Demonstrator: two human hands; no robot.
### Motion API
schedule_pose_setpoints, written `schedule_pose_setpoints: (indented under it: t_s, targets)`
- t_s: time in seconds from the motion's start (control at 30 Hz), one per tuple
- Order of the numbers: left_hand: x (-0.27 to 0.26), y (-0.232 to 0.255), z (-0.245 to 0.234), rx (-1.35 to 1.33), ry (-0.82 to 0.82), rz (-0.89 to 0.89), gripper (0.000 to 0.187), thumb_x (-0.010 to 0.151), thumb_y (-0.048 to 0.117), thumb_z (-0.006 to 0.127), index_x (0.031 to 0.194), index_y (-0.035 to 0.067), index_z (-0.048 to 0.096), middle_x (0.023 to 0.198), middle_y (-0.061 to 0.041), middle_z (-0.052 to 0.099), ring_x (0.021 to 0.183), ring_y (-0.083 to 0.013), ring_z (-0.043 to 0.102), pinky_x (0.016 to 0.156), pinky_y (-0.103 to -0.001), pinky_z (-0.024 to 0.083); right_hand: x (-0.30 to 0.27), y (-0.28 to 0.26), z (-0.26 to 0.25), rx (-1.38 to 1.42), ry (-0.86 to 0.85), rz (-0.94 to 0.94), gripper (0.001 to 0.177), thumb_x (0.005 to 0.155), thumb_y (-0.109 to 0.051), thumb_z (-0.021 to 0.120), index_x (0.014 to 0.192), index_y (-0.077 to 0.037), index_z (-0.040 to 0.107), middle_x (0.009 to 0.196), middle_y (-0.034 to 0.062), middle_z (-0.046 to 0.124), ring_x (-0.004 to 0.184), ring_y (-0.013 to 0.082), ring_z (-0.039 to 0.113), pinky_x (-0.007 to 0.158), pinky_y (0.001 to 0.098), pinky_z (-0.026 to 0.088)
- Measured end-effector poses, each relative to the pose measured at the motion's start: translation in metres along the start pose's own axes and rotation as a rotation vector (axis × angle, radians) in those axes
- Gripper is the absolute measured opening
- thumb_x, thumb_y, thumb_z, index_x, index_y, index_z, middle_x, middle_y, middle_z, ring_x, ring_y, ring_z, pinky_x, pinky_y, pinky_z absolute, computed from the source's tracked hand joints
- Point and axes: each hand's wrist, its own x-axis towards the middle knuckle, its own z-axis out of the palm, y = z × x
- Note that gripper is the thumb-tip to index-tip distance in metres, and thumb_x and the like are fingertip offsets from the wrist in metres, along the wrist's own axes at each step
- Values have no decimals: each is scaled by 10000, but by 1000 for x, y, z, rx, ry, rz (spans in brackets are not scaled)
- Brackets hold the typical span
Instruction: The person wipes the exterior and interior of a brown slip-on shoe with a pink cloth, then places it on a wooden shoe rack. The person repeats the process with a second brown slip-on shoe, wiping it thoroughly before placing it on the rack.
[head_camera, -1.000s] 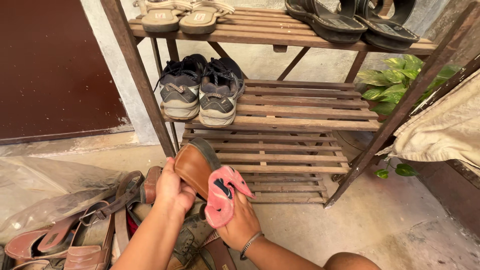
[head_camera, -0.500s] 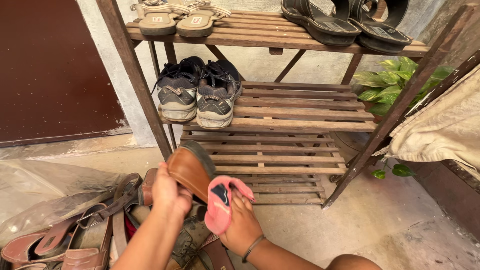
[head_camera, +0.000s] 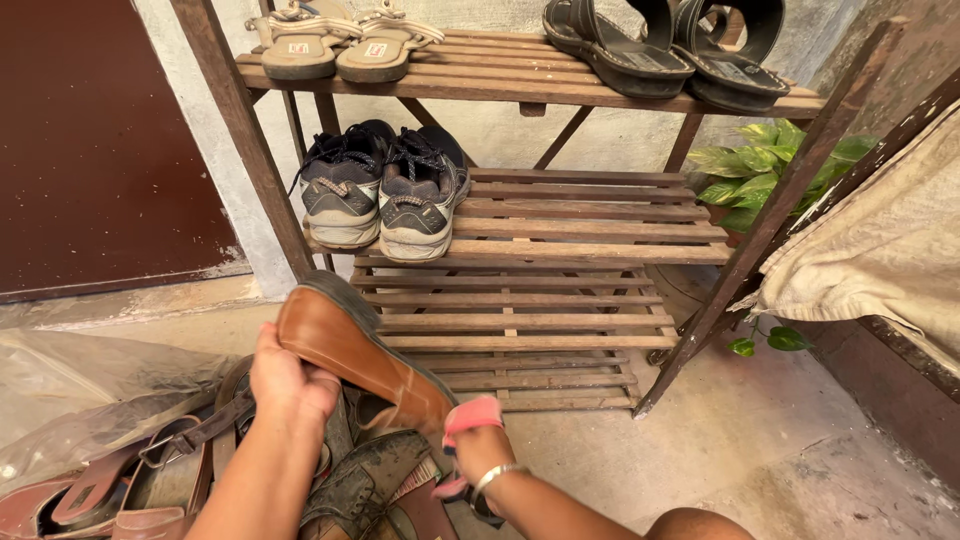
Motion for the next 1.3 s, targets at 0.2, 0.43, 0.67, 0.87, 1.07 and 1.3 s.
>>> schedule_pose_setpoints:
  t_s: [0.2,0.43,0.67,0.87,1.07,1.3]
  targets:
    - [-33,-31,15,619,-403,-64,467,987,443,526,1210,66,688,1184,-106,734,999,-182,705,898,-372,539,-19,-59,-21,437,-92,424,387,1040,-499,456,1122,-147,595,986,168,720,853,487,733,693,641,618]
    - [-66,-71,17,1309,-998,35,451,893,438,667,1114,63,783,966,-58,819,871,-112,721,804,-301,590,-65,-106,-26,707,-74,383,691,966,-645,422,1217,-67,707,1085,182,789,1010,349,760,844,538,624]
    - [-89,-56,32,1667,-1371,208,304,805,303,781,1043,115,789,975,-87,793,871,-200,734,812,-333,572,-72,-100,-41,480,56,508,731,819,-840,458,1084,-200,692,1002,128,741,828,267,699,684,457,571]
    - [-114,-57,41,2145,-1564,387,227,750,278,783,932,143,777,929,-122,746,914,-312,706,851,-426,540,-15,-16,-67,335,-162,456,747,869,-810,550,1018,-95,709,695,82,632,419,195,546,401,335,523]
    - [-71,-66,18,2292,-1310,595,313,699,290,871,879,96,704,962,-115,702,983,-333,679,892,-444,529,0,-14,-63,333,60,426,410,926,-460,698,1007,-58,669,763,124,693,557,268,619,508,422,533]
    - [-20,-76,-7,2530,-1133,690,222,714,194,820,913,134,742,1100,-45,665,1133,-232,631,988,-399,485,-6,-35,-39,338,-116,288,293,961,-312,692,995,-20,686,872,150,760,743,252,746,636,379,589]
